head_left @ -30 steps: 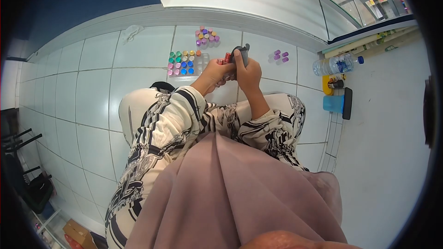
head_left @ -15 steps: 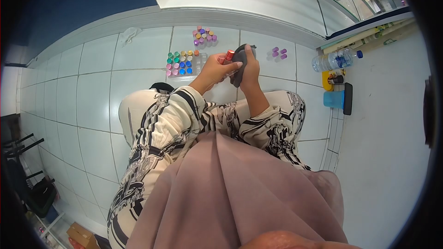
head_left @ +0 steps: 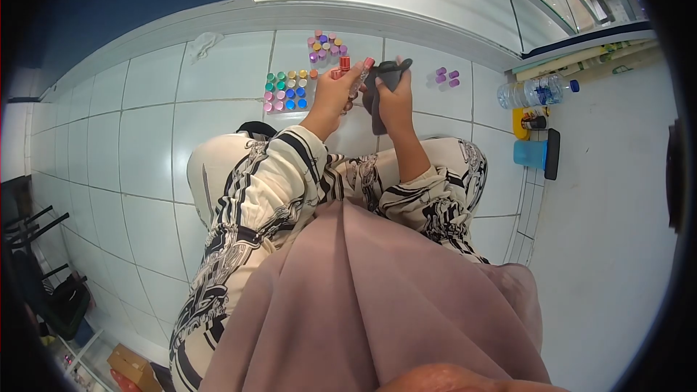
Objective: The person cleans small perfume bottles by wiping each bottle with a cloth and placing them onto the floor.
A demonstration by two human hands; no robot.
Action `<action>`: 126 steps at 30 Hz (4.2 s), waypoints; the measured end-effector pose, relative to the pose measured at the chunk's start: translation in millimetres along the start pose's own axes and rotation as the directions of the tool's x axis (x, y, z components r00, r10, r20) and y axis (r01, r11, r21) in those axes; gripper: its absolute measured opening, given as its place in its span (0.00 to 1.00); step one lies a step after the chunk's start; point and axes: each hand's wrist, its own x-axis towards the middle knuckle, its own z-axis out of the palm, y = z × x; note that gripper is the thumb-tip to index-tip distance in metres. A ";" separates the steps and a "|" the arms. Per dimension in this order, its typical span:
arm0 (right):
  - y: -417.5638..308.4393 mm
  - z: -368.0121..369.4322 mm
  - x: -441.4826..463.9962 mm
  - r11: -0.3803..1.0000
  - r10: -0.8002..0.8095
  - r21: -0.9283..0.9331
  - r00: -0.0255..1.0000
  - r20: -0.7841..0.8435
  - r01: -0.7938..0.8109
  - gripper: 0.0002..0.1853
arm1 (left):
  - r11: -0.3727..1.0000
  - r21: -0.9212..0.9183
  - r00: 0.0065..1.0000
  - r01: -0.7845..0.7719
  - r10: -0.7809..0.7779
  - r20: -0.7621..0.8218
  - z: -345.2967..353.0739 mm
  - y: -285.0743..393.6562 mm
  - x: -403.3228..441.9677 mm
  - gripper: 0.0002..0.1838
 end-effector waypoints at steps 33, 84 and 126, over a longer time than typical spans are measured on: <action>0.5 -0.3 10.6 0.773 0.338 0.496 0.918 0.205 -0.395 0.13 | 0.965 -0.200 0.971 -0.170 0.130 -0.202 -36.2 36.2 14.9 0.14; 67.6 71.6 14.0 0.798 -0.366 -0.404 0.892 0.264 0.447 0.13 | 0.830 -0.534 0.985 -0.162 0.102 -0.139 -62.1 68.3 -4.6 0.20; 9.7 9.2 -108.2 0.911 0.134 0.333 0.938 0.319 -0.243 0.17 | 0.987 0.062 0.988 -0.147 0.150 -0.043 -38.3 -42.0 -76.0 0.12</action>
